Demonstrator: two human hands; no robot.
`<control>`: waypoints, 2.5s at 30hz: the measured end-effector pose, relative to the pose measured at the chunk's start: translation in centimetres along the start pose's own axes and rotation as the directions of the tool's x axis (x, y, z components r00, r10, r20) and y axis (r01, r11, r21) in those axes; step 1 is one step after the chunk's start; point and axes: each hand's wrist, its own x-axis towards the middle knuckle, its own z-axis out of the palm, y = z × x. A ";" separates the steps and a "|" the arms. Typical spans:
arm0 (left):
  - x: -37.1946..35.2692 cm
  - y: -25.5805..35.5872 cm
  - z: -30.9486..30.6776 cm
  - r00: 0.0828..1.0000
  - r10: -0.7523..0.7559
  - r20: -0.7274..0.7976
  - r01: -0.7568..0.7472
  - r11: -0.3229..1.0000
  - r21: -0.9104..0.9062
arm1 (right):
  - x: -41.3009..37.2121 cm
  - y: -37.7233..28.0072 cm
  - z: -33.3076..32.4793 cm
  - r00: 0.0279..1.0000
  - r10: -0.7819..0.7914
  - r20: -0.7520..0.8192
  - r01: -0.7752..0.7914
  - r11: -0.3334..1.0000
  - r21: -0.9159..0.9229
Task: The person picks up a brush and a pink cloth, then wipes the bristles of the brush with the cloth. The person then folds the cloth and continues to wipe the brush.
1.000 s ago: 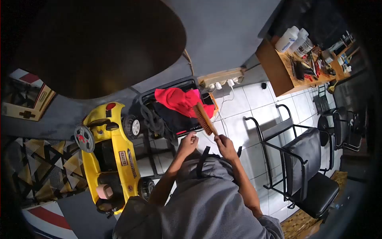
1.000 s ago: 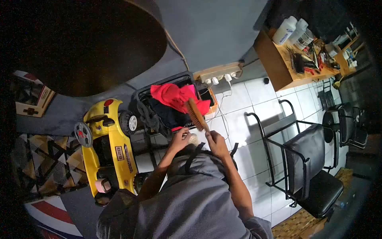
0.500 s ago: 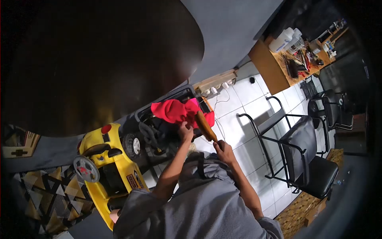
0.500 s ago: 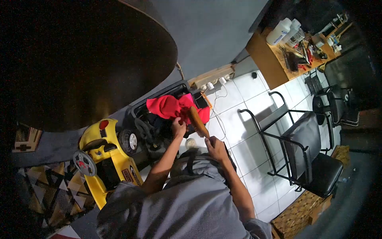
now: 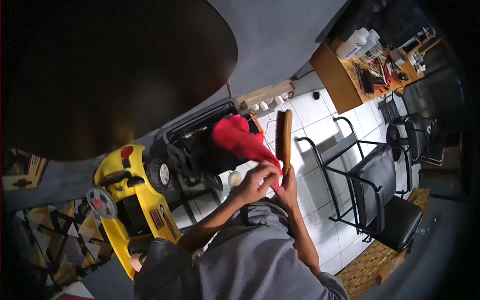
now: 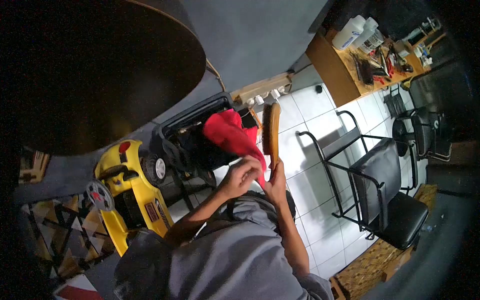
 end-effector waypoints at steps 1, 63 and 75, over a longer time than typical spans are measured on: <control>0.0 1.9 0.6 0.992 -0.034 0.120 0.042 0.997 -0.065 | 0.0 -0.1 -0.8 1.000 0.001 0.019 -0.002 0.998 0.063; -37.7 22.2 26.3 0.669 -0.379 -0.639 0.655 0.708 0.265 | -33.4 1.4 -25.8 0.966 -0.060 0.252 0.068 0.997 -0.026; -31.5 23.3 29.2 0.582 -0.271 -0.767 0.666 0.700 0.258 | -34.2 5.6 -25.2 0.806 0.271 0.527 -0.366 0.927 0.085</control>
